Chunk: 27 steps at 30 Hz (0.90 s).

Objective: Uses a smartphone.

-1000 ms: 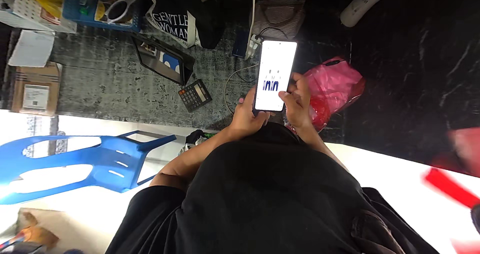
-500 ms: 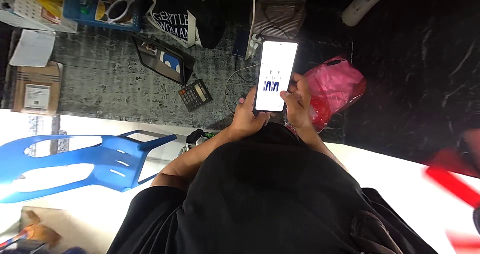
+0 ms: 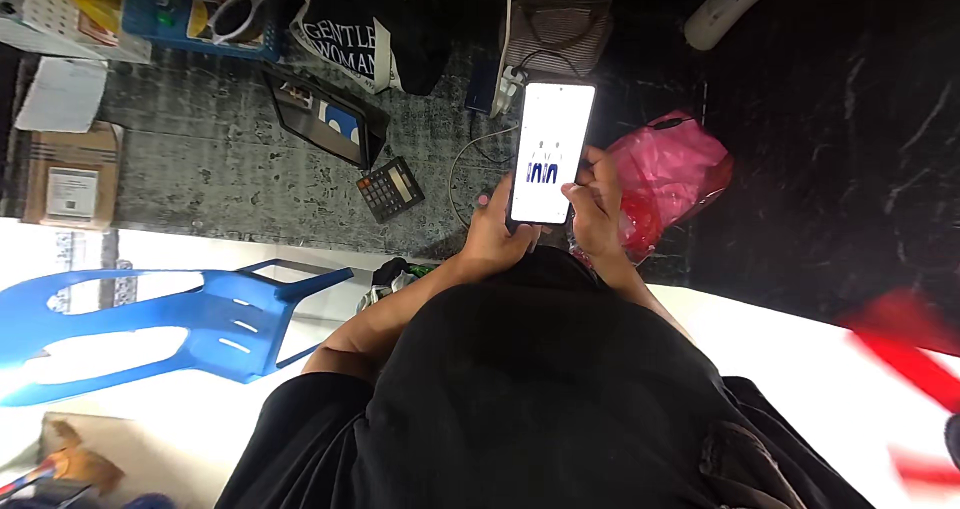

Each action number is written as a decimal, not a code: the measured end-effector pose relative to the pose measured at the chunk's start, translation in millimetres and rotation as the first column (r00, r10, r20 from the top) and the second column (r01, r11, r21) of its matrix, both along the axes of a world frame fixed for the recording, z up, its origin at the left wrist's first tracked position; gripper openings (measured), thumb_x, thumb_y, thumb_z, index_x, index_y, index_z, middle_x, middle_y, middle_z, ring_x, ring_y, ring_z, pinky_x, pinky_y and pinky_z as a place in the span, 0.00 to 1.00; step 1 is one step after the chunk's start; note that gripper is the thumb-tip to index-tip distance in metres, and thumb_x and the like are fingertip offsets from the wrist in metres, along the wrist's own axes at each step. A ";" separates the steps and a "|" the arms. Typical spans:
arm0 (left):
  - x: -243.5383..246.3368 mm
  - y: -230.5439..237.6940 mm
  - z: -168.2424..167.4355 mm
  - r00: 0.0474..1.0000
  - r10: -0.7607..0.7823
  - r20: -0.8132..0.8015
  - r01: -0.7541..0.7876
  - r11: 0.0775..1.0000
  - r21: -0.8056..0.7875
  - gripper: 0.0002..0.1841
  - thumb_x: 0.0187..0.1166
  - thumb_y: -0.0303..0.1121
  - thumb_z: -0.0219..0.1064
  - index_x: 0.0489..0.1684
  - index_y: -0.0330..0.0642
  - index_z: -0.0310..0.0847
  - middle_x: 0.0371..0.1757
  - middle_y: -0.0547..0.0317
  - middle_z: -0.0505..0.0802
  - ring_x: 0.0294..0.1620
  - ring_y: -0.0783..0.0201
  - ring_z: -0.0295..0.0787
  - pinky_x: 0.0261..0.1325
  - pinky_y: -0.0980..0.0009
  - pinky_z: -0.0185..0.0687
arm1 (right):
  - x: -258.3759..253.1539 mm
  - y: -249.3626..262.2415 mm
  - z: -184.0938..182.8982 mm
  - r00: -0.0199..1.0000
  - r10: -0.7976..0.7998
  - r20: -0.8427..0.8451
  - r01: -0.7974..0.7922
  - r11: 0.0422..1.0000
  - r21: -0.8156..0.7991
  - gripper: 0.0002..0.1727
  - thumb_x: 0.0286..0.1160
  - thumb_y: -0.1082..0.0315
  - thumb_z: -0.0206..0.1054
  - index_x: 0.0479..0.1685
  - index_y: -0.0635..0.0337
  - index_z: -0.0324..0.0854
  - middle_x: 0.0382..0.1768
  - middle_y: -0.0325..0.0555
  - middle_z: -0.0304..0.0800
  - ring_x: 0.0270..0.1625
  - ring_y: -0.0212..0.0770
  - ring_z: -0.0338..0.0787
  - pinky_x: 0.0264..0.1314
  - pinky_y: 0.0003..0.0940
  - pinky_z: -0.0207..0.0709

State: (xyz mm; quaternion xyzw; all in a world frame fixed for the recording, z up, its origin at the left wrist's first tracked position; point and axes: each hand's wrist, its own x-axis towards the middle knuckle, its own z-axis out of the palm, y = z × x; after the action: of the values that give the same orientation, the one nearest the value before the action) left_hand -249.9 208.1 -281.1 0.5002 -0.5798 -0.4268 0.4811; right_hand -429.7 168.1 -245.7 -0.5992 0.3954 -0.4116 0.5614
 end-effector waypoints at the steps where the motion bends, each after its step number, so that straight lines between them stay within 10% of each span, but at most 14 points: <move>1: 0.2 0.0 -0.3 1.000 0.000 0.001 0.000 1.000 -0.002 0.40 0.67 0.21 0.66 0.86 0.25 0.55 0.44 0.51 0.96 0.38 0.65 0.96 0.44 0.63 0.95 | 0.4 0.1 -0.3 1.000 -0.006 -0.006 0.006 1.000 -0.007 0.25 0.85 0.76 0.46 0.81 0.55 0.58 0.55 0.40 0.88 0.48 0.28 0.91 0.47 0.23 0.87; 27: 3.1 -3.2 3.0 1.000 -0.010 0.007 0.010 1.000 0.009 0.39 0.69 0.22 0.66 0.85 0.27 0.56 0.42 0.52 0.97 0.36 0.66 0.96 0.42 0.64 0.94 | 11.1 -10.2 1.2 0.994 -0.088 -0.062 0.084 0.995 -0.061 0.25 0.82 0.77 0.45 0.80 0.63 0.59 0.53 0.40 0.88 0.49 0.21 0.88 0.51 0.18 0.83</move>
State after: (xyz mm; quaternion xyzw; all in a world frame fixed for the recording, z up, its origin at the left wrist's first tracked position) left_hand -246.8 204.9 -278.1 0.5008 -0.5821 -0.4302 0.4748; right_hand -418.6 157.9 -244.5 -0.6107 0.4267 -0.4272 0.5122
